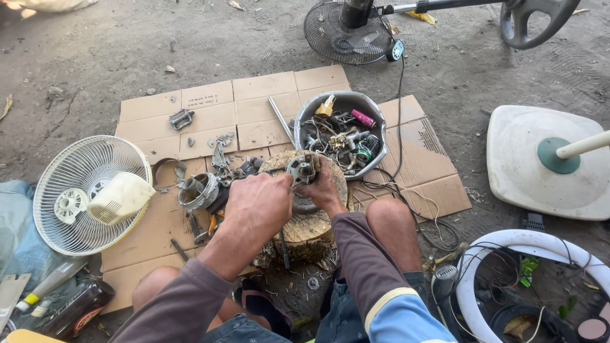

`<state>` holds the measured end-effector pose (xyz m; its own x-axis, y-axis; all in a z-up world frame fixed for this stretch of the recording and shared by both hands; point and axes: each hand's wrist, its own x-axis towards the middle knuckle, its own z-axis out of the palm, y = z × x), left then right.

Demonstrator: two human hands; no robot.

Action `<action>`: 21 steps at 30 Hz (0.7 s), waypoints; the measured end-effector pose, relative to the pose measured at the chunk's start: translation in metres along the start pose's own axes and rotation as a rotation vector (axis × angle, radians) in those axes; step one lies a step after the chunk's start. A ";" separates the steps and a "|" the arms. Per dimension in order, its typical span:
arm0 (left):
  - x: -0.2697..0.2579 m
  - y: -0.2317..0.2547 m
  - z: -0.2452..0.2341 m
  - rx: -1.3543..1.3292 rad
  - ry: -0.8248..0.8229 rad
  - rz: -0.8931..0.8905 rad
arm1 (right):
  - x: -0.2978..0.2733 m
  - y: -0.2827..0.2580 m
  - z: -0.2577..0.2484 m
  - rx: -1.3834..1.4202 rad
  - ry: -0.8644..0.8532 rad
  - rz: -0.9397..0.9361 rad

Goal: Repairing a fan motor by disassembling and adjusting components using various hand tools

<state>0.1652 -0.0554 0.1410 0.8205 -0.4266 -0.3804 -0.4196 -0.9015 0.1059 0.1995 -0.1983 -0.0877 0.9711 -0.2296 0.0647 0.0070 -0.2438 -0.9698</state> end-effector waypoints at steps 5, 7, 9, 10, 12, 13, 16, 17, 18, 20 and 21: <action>0.004 0.002 0.001 0.010 0.024 0.007 | 0.002 -0.003 0.001 -0.047 -0.013 -0.015; -0.007 0.010 -0.011 0.004 0.020 0.008 | 0.001 0.002 0.001 -0.041 -0.010 -0.062; -0.027 0.023 -0.036 -0.029 -0.008 0.008 | 0.005 0.009 0.001 -0.030 -0.022 -0.054; -0.015 0.017 -0.022 -0.029 -0.009 0.009 | 0.005 0.008 0.001 -0.030 -0.022 -0.052; 0.008 0.005 0.007 0.022 0.041 0.012 | 0.004 0.007 0.000 -0.035 -0.045 -0.035; 0.008 0.006 0.006 0.021 0.037 0.013 | 0.003 0.007 0.000 -0.036 -0.045 -0.031; 0.009 0.007 0.004 0.034 0.030 -0.002 | 0.005 0.007 0.000 -0.020 -0.032 -0.073; 0.010 0.008 0.006 0.047 0.021 -0.021 | 0.005 0.011 0.001 -0.021 -0.027 -0.084; 0.010 0.009 0.008 0.060 0.011 -0.040 | 0.004 0.015 0.002 -0.022 -0.022 -0.094; 0.008 0.008 0.004 0.042 0.009 -0.029 | 0.003 0.005 0.000 -0.014 -0.029 -0.071; 0.008 0.008 0.002 0.023 0.012 -0.019 | 0.003 0.000 -0.002 -0.008 -0.036 -0.053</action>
<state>0.1677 -0.0654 0.1373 0.8327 -0.4105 -0.3715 -0.4126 -0.9076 0.0781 0.2019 -0.2007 -0.0866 0.9774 -0.1823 0.1073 0.0569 -0.2621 -0.9634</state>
